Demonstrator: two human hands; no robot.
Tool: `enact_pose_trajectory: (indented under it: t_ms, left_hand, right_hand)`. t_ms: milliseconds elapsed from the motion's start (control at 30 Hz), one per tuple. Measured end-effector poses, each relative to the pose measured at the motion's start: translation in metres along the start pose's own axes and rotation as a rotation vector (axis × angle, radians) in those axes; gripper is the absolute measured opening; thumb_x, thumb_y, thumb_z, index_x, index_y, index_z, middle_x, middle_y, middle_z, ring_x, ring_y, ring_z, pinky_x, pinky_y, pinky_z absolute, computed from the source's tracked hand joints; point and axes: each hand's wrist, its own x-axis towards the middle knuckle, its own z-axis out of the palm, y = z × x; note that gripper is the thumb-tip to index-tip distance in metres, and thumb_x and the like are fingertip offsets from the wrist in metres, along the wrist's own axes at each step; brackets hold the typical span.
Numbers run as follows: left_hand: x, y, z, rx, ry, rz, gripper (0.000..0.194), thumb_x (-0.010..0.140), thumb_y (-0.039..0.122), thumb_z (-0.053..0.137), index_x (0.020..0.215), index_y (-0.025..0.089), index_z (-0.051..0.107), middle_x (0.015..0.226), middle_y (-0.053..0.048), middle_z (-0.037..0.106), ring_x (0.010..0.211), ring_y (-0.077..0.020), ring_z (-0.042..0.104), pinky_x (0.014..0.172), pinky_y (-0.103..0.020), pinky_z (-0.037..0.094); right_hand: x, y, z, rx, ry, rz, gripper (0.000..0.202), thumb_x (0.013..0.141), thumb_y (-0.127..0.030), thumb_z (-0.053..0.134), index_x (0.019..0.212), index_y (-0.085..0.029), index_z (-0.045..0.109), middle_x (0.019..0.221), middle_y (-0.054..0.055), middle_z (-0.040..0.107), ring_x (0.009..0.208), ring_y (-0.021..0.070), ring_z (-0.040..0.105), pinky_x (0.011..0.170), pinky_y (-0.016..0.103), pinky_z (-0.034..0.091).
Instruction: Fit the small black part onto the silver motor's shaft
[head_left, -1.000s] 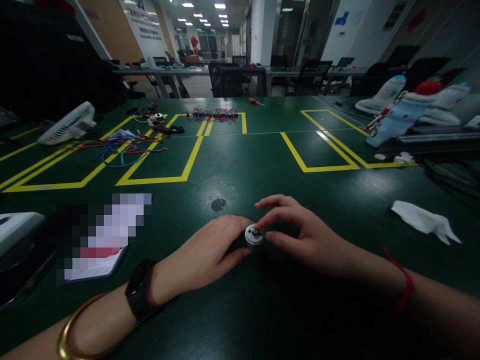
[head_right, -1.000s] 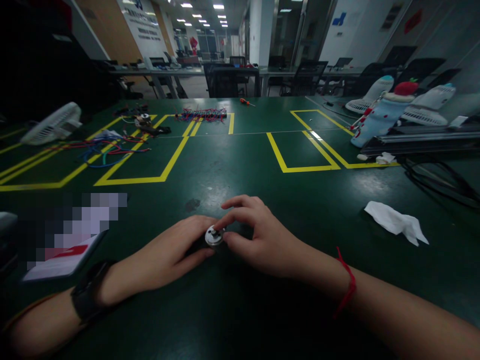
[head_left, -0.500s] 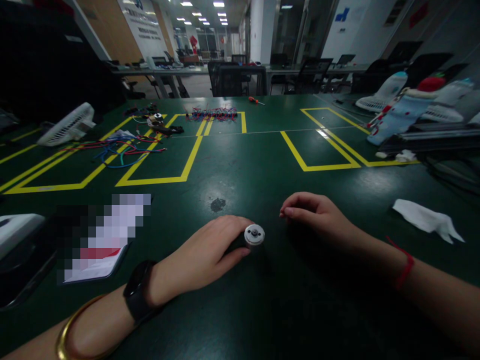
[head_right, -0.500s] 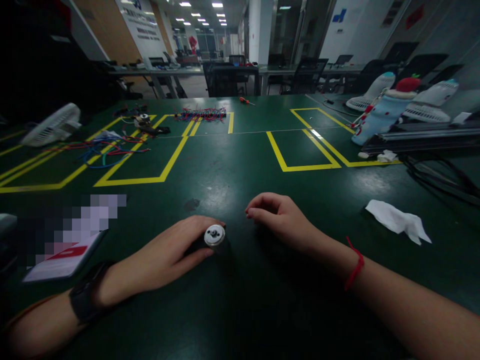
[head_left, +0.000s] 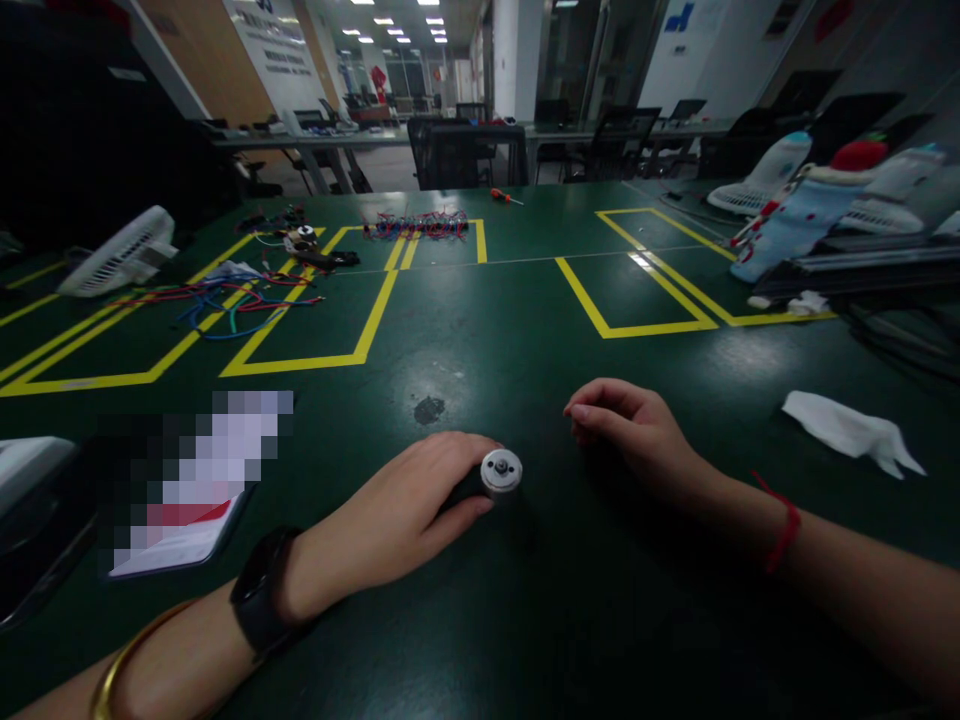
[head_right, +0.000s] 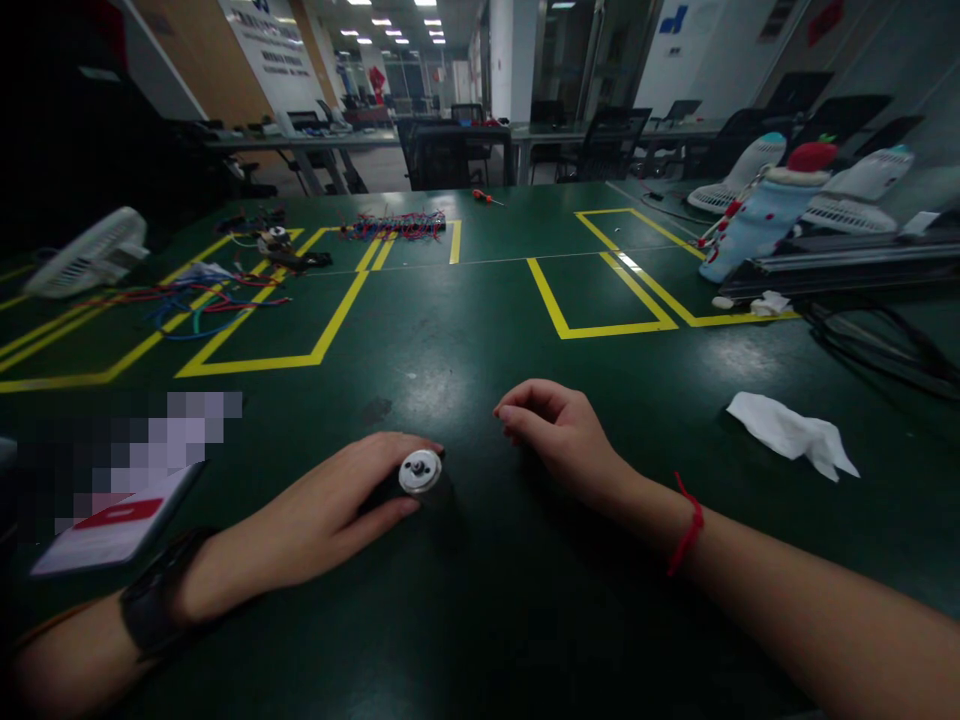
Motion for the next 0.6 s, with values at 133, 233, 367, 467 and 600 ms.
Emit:
enact_pose_trajectory:
  t_ms: [133, 233, 367, 467, 600]
  left_hand:
    - [0.000, 0.001, 0.000, 0.003, 0.007, 0.013, 0.042, 0.092, 0.021, 0.059, 0.132, 0.027, 0.047, 0.128, -0.003, 0.058, 0.114, -0.0222, 0.056, 0.100, -0.039, 0.046]
    - [0.000, 0.000, 0.001, 0.003, 0.002, 0.013, 0.043, 0.092, 0.021, 0.059, 0.132, 0.027, 0.046, 0.128, -0.003, 0.058, 0.115, -0.0216, 0.055, 0.101, -0.039, 0.045]
    - [0.000, 0.000, 0.000, -0.006, 0.003, 0.012, 0.042, 0.091, 0.020, 0.060, 0.131, 0.027, 0.047, 0.127, -0.003, 0.058, 0.114, -0.0213, 0.055, 0.101, -0.039, 0.046]
    - [0.000, 0.001, 0.001, -0.016, 0.009, 0.011, 0.041, 0.091, 0.020, 0.060, 0.129, 0.027, 0.048, 0.126, -0.003, 0.058, 0.113, -0.0215, 0.056, 0.100, -0.039, 0.046]
    - [0.001, 0.002, 0.001, -0.024, 0.010, 0.025, 0.039, 0.091, 0.019, 0.059, 0.128, 0.025, 0.049, 0.124, -0.005, 0.059, 0.112, -0.0225, 0.056, 0.099, -0.042, 0.046]
  right_hand:
    - [0.001, -0.001, 0.001, -0.005, -0.003, 0.000, 0.011, 0.083, -0.029, 0.070, 0.083, -0.019, 0.066, 0.073, -0.002, 0.062, 0.067, 0.0109, 0.057, 0.062, 0.025, 0.044]
    - [0.001, -0.003, 0.002, -0.033, -0.017, -0.007, 0.010, 0.083, -0.028, 0.068, 0.083, -0.018, 0.066, 0.074, -0.001, 0.062, 0.067, 0.0110, 0.056, 0.061, 0.025, 0.044]
    - [-0.001, -0.006, 0.005, -0.173, -0.037, -0.061, 0.010, 0.086, -0.028, 0.065, 0.086, -0.018, 0.066, 0.077, 0.000, 0.063, 0.069, 0.0124, 0.058, 0.063, 0.026, 0.045]
    - [0.000, -0.007, 0.009, -0.352, -0.120, -0.144, 0.010, 0.089, -0.027, 0.061, 0.090, -0.018, 0.067, 0.082, 0.002, 0.066, 0.076, 0.0152, 0.061, 0.068, 0.029, 0.047]
    - [-0.001, -0.011, 0.018, -0.500, -0.264, -0.309, 0.010, 0.090, -0.022, 0.059, 0.092, -0.018, 0.068, 0.092, 0.005, 0.065, 0.084, 0.0177, 0.061, 0.075, 0.032, 0.049]
